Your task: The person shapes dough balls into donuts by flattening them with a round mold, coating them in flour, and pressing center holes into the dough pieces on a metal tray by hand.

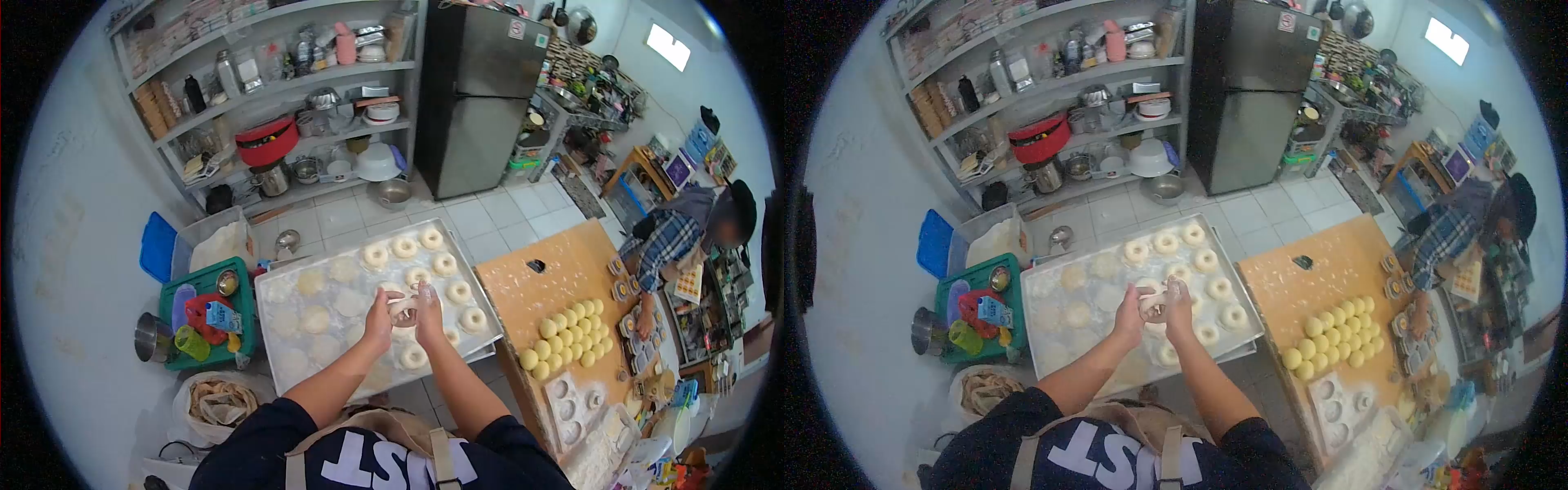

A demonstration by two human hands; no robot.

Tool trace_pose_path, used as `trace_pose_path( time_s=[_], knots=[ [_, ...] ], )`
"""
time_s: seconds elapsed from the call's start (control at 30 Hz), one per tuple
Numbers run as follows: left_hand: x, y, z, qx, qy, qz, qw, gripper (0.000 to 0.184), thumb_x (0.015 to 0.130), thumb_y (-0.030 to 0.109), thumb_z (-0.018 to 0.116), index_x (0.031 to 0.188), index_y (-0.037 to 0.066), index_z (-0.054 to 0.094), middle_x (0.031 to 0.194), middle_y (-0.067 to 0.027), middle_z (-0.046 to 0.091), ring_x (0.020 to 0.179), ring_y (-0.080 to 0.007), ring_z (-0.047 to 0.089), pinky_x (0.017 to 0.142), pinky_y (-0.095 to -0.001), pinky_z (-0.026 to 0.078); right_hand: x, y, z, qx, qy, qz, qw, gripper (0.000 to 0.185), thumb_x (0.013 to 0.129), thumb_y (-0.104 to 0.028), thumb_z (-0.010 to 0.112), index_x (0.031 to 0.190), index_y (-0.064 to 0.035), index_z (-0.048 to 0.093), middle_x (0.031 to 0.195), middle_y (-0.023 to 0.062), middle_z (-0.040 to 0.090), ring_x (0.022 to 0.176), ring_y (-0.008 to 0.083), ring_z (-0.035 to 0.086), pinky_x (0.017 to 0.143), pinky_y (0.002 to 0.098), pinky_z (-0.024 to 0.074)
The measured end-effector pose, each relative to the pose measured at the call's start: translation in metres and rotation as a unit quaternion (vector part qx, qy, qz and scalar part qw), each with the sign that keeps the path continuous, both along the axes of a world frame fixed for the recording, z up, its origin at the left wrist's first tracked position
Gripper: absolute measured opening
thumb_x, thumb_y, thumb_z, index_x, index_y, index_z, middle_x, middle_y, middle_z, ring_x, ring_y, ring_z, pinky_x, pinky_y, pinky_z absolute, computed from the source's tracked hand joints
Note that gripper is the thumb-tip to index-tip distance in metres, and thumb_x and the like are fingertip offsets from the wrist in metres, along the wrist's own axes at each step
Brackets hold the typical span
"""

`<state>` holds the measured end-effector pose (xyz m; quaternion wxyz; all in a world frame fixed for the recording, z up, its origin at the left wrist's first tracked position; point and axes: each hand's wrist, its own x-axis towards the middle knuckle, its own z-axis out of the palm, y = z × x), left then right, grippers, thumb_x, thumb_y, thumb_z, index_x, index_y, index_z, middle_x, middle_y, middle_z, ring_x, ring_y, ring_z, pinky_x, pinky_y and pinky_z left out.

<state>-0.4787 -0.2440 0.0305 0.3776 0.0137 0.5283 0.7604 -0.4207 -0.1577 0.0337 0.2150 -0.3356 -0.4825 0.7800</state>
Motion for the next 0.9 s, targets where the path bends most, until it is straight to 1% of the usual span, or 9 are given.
trace_pose_path(
  time_s=[0.07, 0.2, 0.3, 0.4, 0.47, 0.57, 0.7, 0.8, 0.9],
  knots=[
    [-0.026, -0.011, 0.006, -0.01, -0.052, 0.057, 0.997, 0.05, 0.098, 0.047, 0.033, 0.098, 0.003, 0.058, 0.083, -0.0085, 0.06, 0.073, -0.0144, 0.06, 0.064, -0.0266, 0.048, -0.033, -0.016, -0.012, 0.019, 0.022, -0.016, 0.999, 0.045, 0.093, -0.045, 0.051, 0.108, -0.0025, 0.053, 0.083, 0.0059, 0.053, 0.071, 0.0114, 0.051, 0.06, 0.0263, 0.0438],
    [-0.078, -0.034, -0.006, -0.13, 0.074, -0.078, 0.986, 0.05, 0.097, 0.048, 0.035, 0.098, 0.004, 0.058, 0.081, -0.0083, 0.06, 0.071, -0.0153, 0.06, 0.062, -0.0287, 0.048, -0.075, -0.007, -0.037, 0.01, -0.077, 0.22, 0.972, 0.044, 0.094, -0.043, 0.049, 0.111, -0.0025, 0.053, 0.089, 0.0072, 0.057, 0.073, 0.0123, 0.056, 0.059, 0.0246, 0.0455],
    [-0.1, -0.033, -0.029, -0.013, -0.004, 0.053, 0.998, 0.052, 0.097, 0.05, 0.034, 0.098, 0.004, 0.058, 0.075, -0.0082, 0.06, 0.067, -0.0155, 0.06, 0.061, -0.0286, 0.047, -0.102, -0.023, -0.032, 0.006, -0.02, 0.076, 0.997, 0.05, 0.092, -0.047, 0.051, 0.112, -0.0008, 0.052, 0.095, 0.009, 0.059, 0.072, 0.0133, 0.058, 0.058, 0.0251, 0.047],
    [-0.122, -0.033, -0.04, 0.03, -0.066, 0.126, 0.989, 0.053, 0.097, 0.052, 0.032, 0.096, 0.004, 0.056, 0.074, -0.0086, 0.06, 0.067, -0.0163, 0.06, 0.062, -0.0292, 0.048, -0.127, -0.037, -0.029, 0.028, -0.087, 0.12, 0.989, 0.051, 0.093, -0.045, 0.051, 0.118, -0.0003, 0.05, 0.102, 0.0112, 0.058, 0.086, 0.0154, 0.057, 0.072, 0.028, 0.0472],
    [-0.147, -0.042, -0.044, -0.063, -0.032, 0.006, 0.997, 0.054, 0.096, 0.053, 0.032, 0.095, 0.005, 0.055, 0.076, -0.0091, 0.06, 0.069, -0.0168, 0.06, 0.063, -0.03, 0.049, -0.137, -0.034, -0.022, 0.054, -0.131, 0.19, 0.971, 0.054, 0.093, -0.043, 0.052, 0.125, 0.0001, 0.047, 0.112, 0.0134, 0.055, 0.102, 0.0172, 0.053, 0.088, 0.0299, 0.044],
    [-0.16, -0.038, -0.058, -0.005, -0.058, 0.035, 0.998, 0.056, 0.096, 0.055, 0.031, 0.095, 0.005, 0.055, 0.078, -0.0095, 0.06, 0.072, -0.0169, 0.06, 0.064, -0.031, 0.049, -0.16, -0.023, -0.051, 0.007, -0.036, 0.147, 0.989, 0.047, 0.093, -0.038, 0.054, 0.122, -0.001, 0.05, 0.099, 0.0101, 0.06, 0.082, 0.0139, 0.058, 0.065, 0.0252, 0.0476],
    [-0.172, -0.022, -0.09, 0.124, -0.18, 0.205, 0.954, 0.058, 0.095, 0.057, 0.031, 0.095, 0.005, 0.056, 0.078, -0.0093, 0.06, 0.071, -0.0163, 0.059, 0.066, -0.0305, 0.049, -0.187, -0.032, -0.057, -0.005, -0.029, 0.075, 0.997, 0.045, 0.092, -0.034, 0.055, 0.121, 0.0001, 0.05, 0.105, 0.0134, 0.059, 0.087, 0.0155, 0.059, 0.068, 0.0274, 0.0493],
    [-0.189, -0.032, -0.088, -0.094, -0.014, 0.045, 0.994, 0.058, 0.093, 0.06, 0.033, 0.096, 0.005, 0.055, 0.088, -0.0098, 0.06, 0.08, -0.019, 0.06, 0.075, -0.0332, 0.049, -0.19, -0.018, -0.066, 0.104, -0.09, 0.212, 0.968, 0.039, 0.091, -0.029, 0.056, 0.117, -0.0002, 0.052, 0.108, 0.0127, 0.058, 0.086, 0.0152, 0.06, 0.068, 0.0276, 0.0504],
    [-0.192, -0.031, -0.086, 0.015, -0.088, 0.075, 0.993, 0.06, 0.093, 0.06, 0.032, 0.097, 0.004, 0.054, 0.09, -0.0098, 0.061, 0.085, -0.0196, 0.059, 0.079, -0.0342, 0.048, -0.205, -0.013, -0.073, -0.041, -0.055, 0.11, 0.991, 0.048, 0.088, -0.031, 0.06, 0.123, -0.0001, 0.049, 0.112, 0.0132, 0.058, 0.093, 0.0183, 0.061, 0.075, 0.0288, 0.0506]
  ],
)
